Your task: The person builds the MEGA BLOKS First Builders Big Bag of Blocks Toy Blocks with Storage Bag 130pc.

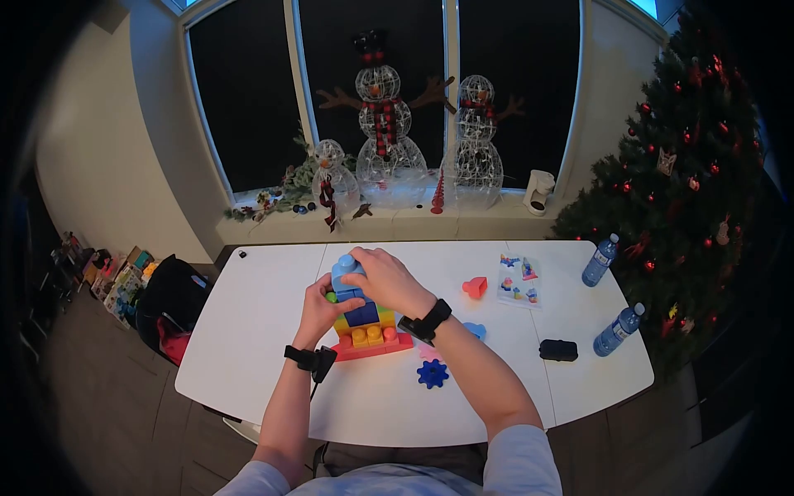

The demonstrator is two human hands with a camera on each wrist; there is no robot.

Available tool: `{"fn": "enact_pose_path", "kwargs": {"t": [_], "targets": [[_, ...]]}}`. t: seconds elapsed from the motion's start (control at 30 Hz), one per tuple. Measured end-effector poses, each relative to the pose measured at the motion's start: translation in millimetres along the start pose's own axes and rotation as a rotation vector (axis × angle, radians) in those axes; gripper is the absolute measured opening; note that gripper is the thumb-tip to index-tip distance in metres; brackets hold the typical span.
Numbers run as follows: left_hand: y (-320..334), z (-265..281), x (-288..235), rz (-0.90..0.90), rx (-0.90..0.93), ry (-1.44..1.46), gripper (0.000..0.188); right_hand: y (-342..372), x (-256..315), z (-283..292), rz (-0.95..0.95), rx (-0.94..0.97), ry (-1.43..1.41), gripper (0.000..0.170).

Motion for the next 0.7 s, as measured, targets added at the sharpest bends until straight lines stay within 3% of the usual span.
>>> {"fn": "enact_pose_path", "kwargs": {"t": [0.23, 0.47, 0.7], "targets": [[2, 0, -4, 0.032, 0.006, -0.032, 0.046, 4, 6, -1, 0.013, -0.013, 0.117, 0.036], [0, -1, -3, -0.001, -0.014, -0.068, 0.044, 4, 0, -3, 0.066, -0.06, 0.051, 0.036], [0, 1, 1, 0.027, 0.01, -0.125, 0.045, 2, -10, 4, 0.031, 0.068, -0.086, 0.036]]}}
Point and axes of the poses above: each hand's wrist, its own y-axis away from the middle knuckle, its own z-axis out of the back of the hand, x = y × z, the point moved 3 cm from there along -y, towards the middle knuckle, and after that the axes turned 9 degrees about z, right-handed, at the moved point
